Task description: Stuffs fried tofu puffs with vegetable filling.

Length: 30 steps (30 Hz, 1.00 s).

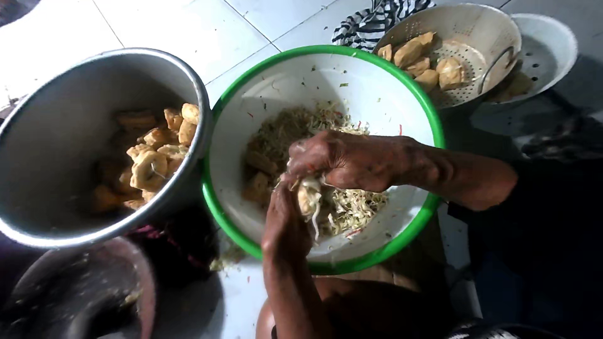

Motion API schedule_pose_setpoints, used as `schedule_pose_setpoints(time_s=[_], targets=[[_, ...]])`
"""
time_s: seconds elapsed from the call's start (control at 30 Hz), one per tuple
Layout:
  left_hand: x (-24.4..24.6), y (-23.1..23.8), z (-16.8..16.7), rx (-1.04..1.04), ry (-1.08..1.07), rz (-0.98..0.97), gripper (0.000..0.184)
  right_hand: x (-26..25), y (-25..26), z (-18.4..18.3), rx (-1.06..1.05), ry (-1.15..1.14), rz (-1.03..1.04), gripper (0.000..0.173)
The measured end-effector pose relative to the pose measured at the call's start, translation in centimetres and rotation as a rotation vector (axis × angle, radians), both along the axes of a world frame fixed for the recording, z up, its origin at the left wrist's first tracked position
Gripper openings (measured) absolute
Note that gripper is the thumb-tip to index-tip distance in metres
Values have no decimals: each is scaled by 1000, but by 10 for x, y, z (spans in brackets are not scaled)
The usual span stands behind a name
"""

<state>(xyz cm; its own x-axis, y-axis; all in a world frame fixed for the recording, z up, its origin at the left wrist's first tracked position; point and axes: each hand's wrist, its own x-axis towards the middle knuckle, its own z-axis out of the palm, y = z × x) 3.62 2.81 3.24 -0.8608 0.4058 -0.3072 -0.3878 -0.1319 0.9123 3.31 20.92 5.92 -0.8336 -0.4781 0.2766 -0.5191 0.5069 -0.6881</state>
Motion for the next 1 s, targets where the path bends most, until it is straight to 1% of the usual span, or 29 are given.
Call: schedule_pose_setpoints(time_s=[0.07, 0.13, 0.17, 0.23, 0.3, 0.33, 0.37, 0.43, 0.5, 0.53, 0.6, 0.67, 0.73, 0.77, 0.8, 0.9, 0.97, 1.0], targets=[[-1, 2, 0, 11, 23, 3, 36, 2, -5, 5, 33, 93, -85, 26], [1, 1, -5, 37, 79, 57, 33, 6, -11, 9, 52, 130, -208, 38], [0, 1, -7, 77, 102, 86, 32, 9, -13, 10, 59, 125, -266, 42], [-4, 3, -10, 210, 79, 90, 35, 14, -17, 8, 22, 108, -348, 38], [-7, 2, -15, 346, 52, 88, 31, 19, -20, 3, 17, 84, -388, 36], [-7, 2, -15, 380, 45, 91, 30, 21, -23, 2, 48, 60, -408, 40], [-6, 4, -14, 390, 42, 100, 30, 24, -27, 2, 101, 15, -425, 43], [-3, 7, -9, 330, 41, 134, 36, 27, -36, 4, 239, -40, -470, 48], [-2, 9, -6, 279, 50, 178, 39, 30, -45, 4, 303, -57, -492, 45], [-1, 9, -7, 262, 83, 201, 38, 30, -47, 5, 302, -77, -489, 45], [1, 9, -9, 272, 173, 227, 34, 29, -49, 5, 276, -108, -492, 45], [-1, 6, -13, 285, 242, 170, 31, 28, -50, 3, 276, -99, -516, 45], [-2, 6, -14, 253, 287, 138, 29, 27, -51, 0, 271, -82, -532, 48], [-2, 6, -14, 232, 293, 133, 29, 26, -51, -2, 256, -76, -540, 46], [-2, 6, -14, 214, 290, 132, 29, 26, -50, -4, 239, -89, -546, 45], [-1, 8, -12, 205, 241, 113, 31, 25, -44, 0, 175, -211, -541, 29], [-2, 11, -10, 248, 179, 134, 32, 23, -34, 5, 50, -307, -497, 23], [-2, 11, -9, 271, 161, 142, 33, 22, -28, 8, -27, -343, -473, 23]])
